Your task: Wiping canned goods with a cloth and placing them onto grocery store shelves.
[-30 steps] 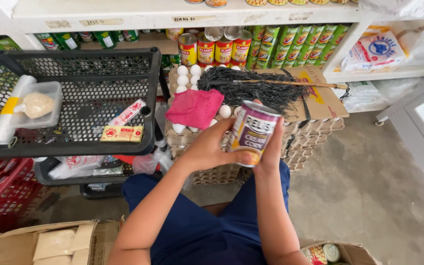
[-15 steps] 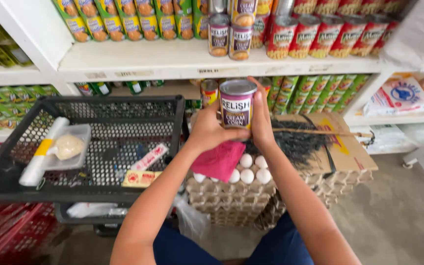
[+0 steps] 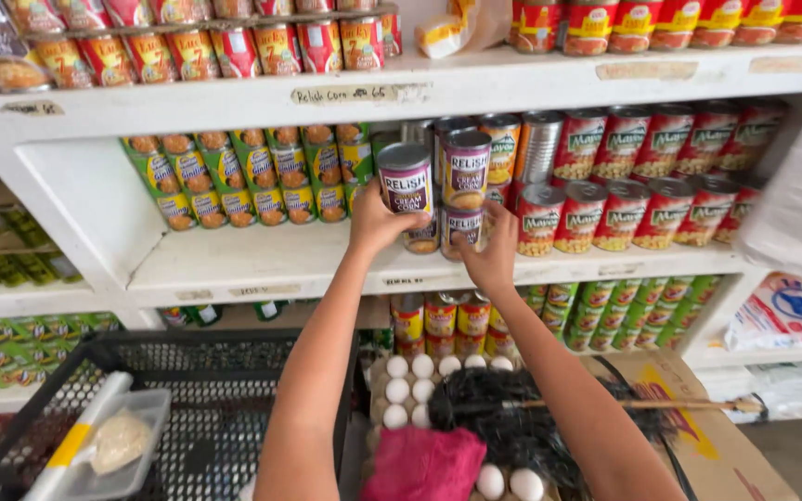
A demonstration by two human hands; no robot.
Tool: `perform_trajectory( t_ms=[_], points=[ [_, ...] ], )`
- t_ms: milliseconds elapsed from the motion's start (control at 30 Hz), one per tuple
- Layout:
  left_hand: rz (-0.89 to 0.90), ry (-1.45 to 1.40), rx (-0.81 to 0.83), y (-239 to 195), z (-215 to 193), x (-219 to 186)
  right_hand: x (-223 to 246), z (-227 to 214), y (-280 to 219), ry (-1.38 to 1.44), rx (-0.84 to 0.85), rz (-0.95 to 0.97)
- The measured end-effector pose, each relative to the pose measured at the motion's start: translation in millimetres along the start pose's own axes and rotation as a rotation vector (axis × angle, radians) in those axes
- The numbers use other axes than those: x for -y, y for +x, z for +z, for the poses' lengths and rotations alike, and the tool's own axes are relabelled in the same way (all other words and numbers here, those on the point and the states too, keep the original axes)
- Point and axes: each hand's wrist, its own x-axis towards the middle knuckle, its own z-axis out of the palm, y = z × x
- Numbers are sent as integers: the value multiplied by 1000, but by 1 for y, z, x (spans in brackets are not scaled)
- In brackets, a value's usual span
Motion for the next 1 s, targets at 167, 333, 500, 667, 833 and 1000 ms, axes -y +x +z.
perform_trajectory(
  t_ms=[167,333,500,667,833,1000],
  points=[
    [55,138,12,28,10,24,-27,8,29,-225,-192,-203],
    [19,142,58,53,17,34,-60,35,43,221,-30,79],
    [25,71,52,56,34,41,-76,47,29,359,4,76],
    [73,200,7,53,41,43,-78,50,25,426,-35,6],
    [38,268,34,51,41,51,-77,50,25,383,-36,68],
    [72,224,-38,36,51,66,-76,51,24,416,-30,46]
  ],
)
